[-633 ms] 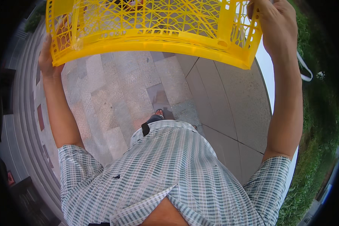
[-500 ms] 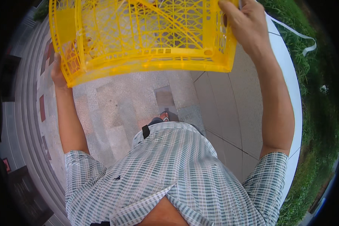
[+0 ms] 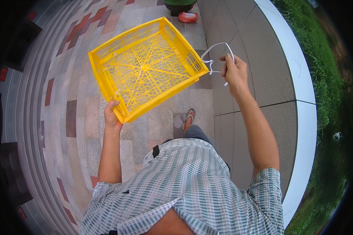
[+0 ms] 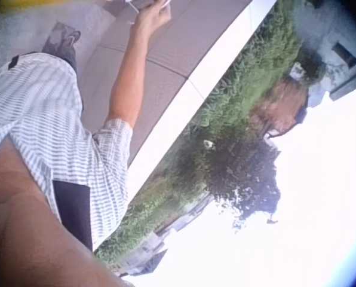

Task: The person threads a white plastic tie through the holes of a yellow plastic crate, ties it, and secures it. They then walk down a set of stairs and place the crate on a cluttered shelf.

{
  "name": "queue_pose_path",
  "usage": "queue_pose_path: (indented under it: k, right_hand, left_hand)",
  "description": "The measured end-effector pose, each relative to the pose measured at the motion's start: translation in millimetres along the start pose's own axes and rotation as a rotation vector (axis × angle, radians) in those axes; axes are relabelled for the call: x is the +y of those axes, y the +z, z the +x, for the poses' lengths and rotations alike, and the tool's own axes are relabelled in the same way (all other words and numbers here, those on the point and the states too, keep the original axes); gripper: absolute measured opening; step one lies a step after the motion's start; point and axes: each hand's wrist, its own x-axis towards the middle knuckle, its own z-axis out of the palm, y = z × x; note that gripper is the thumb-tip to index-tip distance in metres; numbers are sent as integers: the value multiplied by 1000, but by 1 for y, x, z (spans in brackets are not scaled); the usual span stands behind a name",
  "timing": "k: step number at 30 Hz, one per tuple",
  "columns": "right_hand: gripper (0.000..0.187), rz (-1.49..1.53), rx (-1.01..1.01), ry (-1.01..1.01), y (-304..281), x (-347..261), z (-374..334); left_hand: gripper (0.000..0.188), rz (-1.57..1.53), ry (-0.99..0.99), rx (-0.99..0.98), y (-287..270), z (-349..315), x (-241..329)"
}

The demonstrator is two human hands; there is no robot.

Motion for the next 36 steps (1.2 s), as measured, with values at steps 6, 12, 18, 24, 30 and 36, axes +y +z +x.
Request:
queue_pose_path:
  k: [6, 12, 18, 24, 30, 36]
  right_hand:
    - [27, 68, -349, 9, 54, -25, 64]
    - [51, -729, -676, -594, 173, 30, 120]
    - [52, -948, -976, -584, 251, 35, 163]
    - [60, -707, -680, -677, 325, 10, 221]
    - [63, -959, -871, -629, 412, -33, 304]
    - [52, -1068, -983, -811, 465, -67, 388]
  left_hand:
    - [62, 47, 152, 116, 45, 23, -10]
    - [73, 80, 182, 124, 80, 45, -11]
    - [89, 190, 249, 241, 106, 62, 1]
    - [94, 23, 235, 132, 75, 94, 22]
    - [90, -71, 135, 117, 65, 195, 66]
    - [79, 28, 101, 148, 62, 302, 125]
